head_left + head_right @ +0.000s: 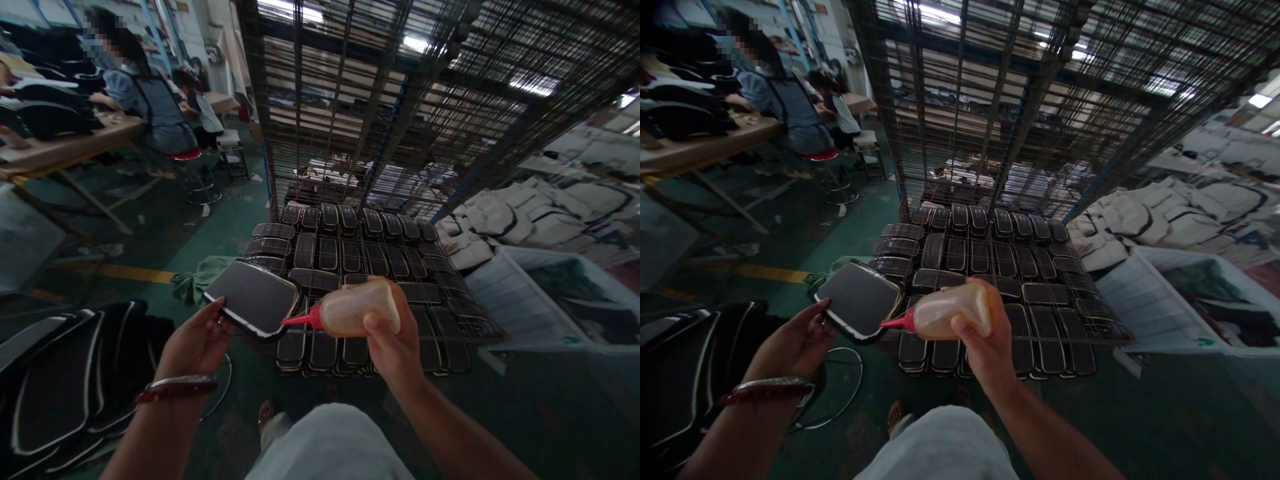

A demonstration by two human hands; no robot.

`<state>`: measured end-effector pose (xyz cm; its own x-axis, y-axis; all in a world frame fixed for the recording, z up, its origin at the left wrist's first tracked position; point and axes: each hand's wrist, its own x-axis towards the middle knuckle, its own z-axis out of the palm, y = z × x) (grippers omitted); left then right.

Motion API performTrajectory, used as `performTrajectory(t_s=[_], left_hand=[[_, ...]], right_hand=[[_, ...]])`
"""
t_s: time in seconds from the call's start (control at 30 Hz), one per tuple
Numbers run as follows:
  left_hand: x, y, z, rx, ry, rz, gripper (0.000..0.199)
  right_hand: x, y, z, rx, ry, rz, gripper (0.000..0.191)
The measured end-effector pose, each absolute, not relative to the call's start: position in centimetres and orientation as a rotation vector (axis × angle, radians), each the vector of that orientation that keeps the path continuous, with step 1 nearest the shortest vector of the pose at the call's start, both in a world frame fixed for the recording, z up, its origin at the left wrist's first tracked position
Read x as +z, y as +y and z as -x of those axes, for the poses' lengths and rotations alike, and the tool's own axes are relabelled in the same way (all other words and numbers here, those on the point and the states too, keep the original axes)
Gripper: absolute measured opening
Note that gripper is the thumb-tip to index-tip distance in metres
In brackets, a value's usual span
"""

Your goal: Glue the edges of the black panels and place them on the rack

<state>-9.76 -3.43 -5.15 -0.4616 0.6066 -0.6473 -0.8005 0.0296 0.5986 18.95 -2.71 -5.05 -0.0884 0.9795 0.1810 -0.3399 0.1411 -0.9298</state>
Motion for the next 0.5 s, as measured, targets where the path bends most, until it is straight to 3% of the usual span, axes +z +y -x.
performTrajectory(t_s=[0.17, 0.37, 0.5], left_hand=[[-5.3, -3.5, 9.4, 1.671, 1.211, 0.233, 0.031], [-4.8, -3.7, 9.2, 1.658, 1.218, 0.230, 0.031], [-4.8, -3.5, 10.0, 1.682, 1.191, 0.243, 0.032]], right_hand=[[-5.4, -2.7, -19.1, 1.359, -1.120, 0.766, 0.056], [-3.9, -0.8, -19.7, 1.179, -1.097, 0.770, 0.054], [-4.8, -0.8, -18.7, 1.432, -0.939, 0.735, 0.052]])
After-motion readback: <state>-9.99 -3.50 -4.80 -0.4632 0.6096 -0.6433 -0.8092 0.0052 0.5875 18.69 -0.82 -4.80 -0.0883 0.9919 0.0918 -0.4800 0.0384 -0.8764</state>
